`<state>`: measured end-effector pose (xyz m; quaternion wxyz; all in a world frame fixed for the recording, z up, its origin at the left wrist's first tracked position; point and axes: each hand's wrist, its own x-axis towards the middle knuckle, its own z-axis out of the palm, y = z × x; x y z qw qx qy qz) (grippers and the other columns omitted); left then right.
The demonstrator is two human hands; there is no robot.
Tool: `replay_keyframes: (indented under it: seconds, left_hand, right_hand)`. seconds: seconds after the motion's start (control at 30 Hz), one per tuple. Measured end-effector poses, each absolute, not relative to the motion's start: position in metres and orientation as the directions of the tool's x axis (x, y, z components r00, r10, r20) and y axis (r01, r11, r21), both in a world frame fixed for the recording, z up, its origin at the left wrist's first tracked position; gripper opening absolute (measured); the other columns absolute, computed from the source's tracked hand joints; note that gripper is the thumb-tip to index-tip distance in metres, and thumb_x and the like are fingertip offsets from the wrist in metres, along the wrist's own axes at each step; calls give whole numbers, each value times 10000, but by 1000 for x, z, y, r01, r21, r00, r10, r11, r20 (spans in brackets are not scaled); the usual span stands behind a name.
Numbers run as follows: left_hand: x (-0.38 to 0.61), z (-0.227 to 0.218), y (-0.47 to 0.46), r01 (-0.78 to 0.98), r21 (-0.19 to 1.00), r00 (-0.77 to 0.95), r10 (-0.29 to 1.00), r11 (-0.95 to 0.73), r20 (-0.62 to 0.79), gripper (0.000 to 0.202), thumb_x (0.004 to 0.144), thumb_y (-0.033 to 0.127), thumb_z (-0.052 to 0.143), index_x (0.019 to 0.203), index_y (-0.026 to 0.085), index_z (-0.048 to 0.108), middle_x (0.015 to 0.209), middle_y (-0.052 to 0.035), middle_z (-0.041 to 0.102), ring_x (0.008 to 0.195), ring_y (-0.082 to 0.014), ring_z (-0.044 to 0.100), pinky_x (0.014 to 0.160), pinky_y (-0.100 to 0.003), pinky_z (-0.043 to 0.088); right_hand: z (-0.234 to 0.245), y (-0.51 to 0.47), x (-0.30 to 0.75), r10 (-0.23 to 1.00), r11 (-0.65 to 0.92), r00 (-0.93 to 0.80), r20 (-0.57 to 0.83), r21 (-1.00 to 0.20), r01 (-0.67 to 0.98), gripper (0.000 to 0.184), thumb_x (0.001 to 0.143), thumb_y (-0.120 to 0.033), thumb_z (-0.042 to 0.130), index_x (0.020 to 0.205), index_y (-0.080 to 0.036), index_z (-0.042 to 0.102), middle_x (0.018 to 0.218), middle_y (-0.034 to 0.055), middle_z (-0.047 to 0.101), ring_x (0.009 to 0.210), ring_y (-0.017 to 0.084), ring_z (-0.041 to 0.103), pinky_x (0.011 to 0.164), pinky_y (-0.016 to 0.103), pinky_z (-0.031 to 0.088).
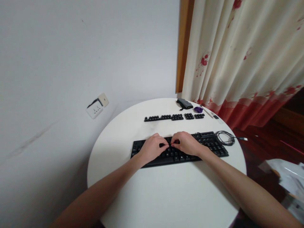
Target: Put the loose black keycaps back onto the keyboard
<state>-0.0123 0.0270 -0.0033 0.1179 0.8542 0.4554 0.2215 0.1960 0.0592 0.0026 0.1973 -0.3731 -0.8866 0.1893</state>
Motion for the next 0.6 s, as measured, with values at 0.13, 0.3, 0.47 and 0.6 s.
replay_keyframes:
  seconds: [0.13,0.3,0.47,0.6]
  left_hand:
    - [-12,-5,28,721,396,500,823,-569,270,99,871,269,643,860,243,738,886,-2,738,871,-196,582,818,-315,459]
    - [-12,-3,27,703,363,547,792,-611,273,113,888,266,629,868,230,733,923,-3,733,891,-192,568,835,-323,448]
    - [-14,4,25,681,341,601,760,-648,245,176,930,284,560,912,221,724,958,-11,706,925,-192,557,867,-334,444]
    - [-15,9,22,697,317,603,765,-643,227,205,942,282,531,910,221,724,996,-31,661,963,-200,547,873,-335,445]
  right_hand:
    - [2,60,196,735,648,-648,199,-484,588,74,796,-188,671,808,-225,734,805,10,711,761,163,625,722,255,416]
    - [3,58,195,717,673,-669,194,-441,594,69,792,-170,667,805,-212,720,819,17,699,785,166,614,737,257,412]
    - [7,54,194,655,740,-728,201,-361,567,112,811,-136,603,824,-187,702,854,43,687,860,185,605,791,272,417]
    - [10,51,197,632,761,-745,212,-349,546,245,768,-47,534,870,-176,716,918,53,680,916,187,595,832,270,424]
